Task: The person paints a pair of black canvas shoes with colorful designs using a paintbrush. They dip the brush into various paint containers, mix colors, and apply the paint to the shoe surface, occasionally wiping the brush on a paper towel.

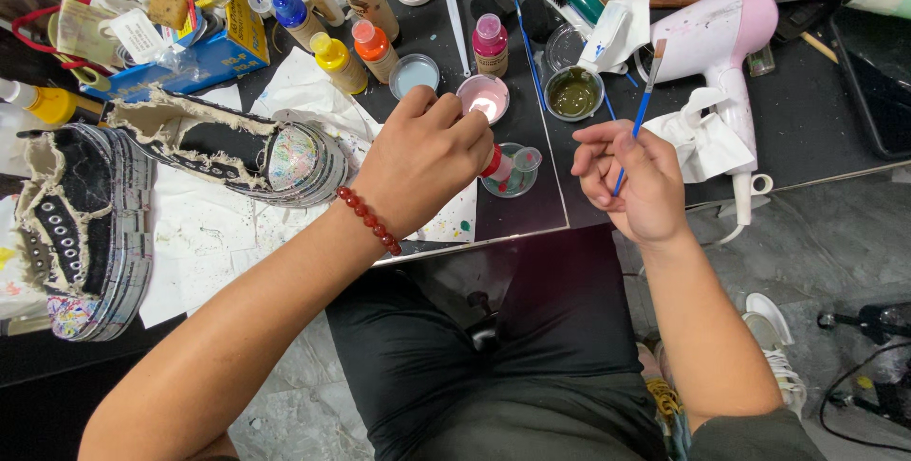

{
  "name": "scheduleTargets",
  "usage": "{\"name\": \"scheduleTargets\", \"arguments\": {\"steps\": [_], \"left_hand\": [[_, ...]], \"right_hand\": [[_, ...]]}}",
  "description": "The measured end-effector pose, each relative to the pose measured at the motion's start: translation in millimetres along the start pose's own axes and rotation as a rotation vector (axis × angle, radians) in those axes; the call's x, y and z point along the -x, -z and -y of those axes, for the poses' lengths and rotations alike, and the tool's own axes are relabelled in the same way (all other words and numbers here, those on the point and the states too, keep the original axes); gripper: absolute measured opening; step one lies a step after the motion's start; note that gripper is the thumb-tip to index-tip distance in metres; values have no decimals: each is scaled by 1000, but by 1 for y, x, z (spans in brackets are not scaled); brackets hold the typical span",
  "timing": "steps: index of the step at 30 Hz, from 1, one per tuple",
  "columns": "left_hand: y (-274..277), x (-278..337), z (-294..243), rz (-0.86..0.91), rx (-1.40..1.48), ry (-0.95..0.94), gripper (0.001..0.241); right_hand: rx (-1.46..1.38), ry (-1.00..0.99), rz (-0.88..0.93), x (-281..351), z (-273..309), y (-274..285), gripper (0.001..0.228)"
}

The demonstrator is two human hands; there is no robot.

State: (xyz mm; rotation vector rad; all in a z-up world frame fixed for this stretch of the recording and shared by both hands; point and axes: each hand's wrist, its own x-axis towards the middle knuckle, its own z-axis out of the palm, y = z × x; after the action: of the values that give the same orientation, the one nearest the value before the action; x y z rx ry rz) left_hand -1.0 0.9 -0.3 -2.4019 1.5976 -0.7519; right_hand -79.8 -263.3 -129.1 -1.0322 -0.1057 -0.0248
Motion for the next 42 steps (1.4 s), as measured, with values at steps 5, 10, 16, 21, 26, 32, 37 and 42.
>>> {"name": "scheduleTargets", "arguments": {"steps": [5,10,16,21,26,32,37,42], "left_hand": [[0,0,0,-4,23,-10,2],[-1,0,1,-8,37,-25,5],[-3,2,3,-5,48,-28,6],[-6,5,4,-48,102,0,7],[-9,11,8,-27,159,42,13],[-12,19,8,-49,441,244,33],[-9,25,6,-116,705,440,45],[-2,31,14,-128,966,740,53]], "right_hand": [[-2,5,9,0,0,0,46],[2,2,-1,1,0,0,47],[7,5,3,0,1,-1,47],[1,-2,-1,0,1,-1,48],[4,-10,-12,0,1,-2,48],[-8,-13,-1,0,0,-1,47],[-15,-13,0,0,0,0,44],[-6,-13,-13,1,-1,0,41]]}}
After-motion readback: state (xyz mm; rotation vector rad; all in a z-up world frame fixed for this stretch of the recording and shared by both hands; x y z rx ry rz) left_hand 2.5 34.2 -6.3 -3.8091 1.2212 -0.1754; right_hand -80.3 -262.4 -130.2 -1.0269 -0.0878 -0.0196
